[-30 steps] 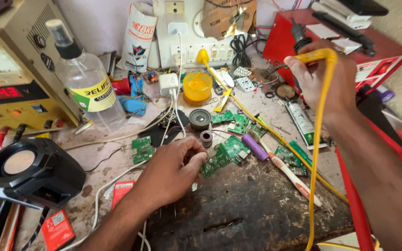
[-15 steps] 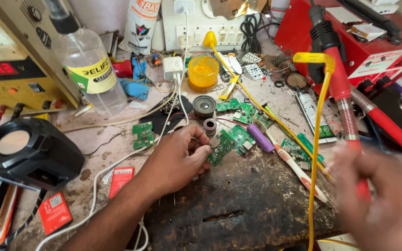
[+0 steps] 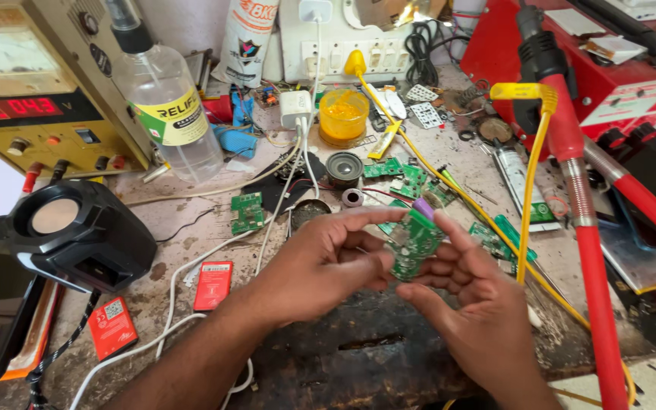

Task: The person cleans a small green circuit board with a spray and a toothbrush, then uses a hot air gun to heat the board. The person handles the board and tools throughout the process.

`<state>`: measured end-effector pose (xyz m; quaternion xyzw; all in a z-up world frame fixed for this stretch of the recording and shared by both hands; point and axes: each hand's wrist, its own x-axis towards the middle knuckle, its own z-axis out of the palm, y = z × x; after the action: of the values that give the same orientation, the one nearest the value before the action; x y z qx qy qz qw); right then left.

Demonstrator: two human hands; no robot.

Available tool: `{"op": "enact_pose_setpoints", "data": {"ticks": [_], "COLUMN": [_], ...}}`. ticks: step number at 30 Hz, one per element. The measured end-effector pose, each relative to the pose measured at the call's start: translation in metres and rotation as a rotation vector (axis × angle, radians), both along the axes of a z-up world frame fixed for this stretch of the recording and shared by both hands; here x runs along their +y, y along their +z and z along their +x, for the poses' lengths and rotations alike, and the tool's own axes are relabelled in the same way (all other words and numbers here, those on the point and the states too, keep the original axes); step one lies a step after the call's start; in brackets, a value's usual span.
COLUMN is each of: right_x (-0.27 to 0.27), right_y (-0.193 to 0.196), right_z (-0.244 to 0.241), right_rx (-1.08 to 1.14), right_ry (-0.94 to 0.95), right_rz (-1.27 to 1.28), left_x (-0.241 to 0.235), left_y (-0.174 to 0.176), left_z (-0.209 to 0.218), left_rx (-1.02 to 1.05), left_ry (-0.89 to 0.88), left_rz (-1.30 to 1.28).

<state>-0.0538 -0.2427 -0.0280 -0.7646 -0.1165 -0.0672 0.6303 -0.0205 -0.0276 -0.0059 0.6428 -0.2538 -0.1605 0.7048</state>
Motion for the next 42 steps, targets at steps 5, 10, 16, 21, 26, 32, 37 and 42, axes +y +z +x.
{"op": "enact_pose_setpoints", "data": {"ticks": [5,10,16,21,26,32,37,42], "right_x": [-0.013,-0.015,-0.001,0.000,-0.003,-0.003,0.000,0.003], "right_y": [0.006,0.016,0.020,0.015,0.012,0.014,0.013,0.016], "right_z": [0.012,0.032,0.044,0.048,0.043,0.042,0.046,0.044], "right_rx": [0.029,-0.013,-0.076,-0.016,-0.122,-0.170,-0.164,-0.156], "right_ry": [0.219,0.308,0.272,0.248,0.231,0.285,0.254,0.184], "right_rz": [-0.087,-0.014,0.012,0.003,-0.012,0.022,-0.002,-0.205], "left_x": [0.015,0.018,0.026,0.025,0.027,0.024,0.025,0.030], "left_y": [0.012,0.017,0.017,0.017,0.015,0.013,0.013,0.015], "left_z": [-0.009,-0.007,-0.002,-0.001,0.000,0.001,0.001,0.005], "left_rx": [-0.189,-0.284,-0.269,-0.273,-0.277,-0.311,-0.343,-0.361], "left_ry": [0.006,0.082,0.150,0.130,0.115,0.092,0.111,0.142], "left_rz": [0.175,0.056,0.019,0.029,0.015,-0.037,-0.020,0.145]}}
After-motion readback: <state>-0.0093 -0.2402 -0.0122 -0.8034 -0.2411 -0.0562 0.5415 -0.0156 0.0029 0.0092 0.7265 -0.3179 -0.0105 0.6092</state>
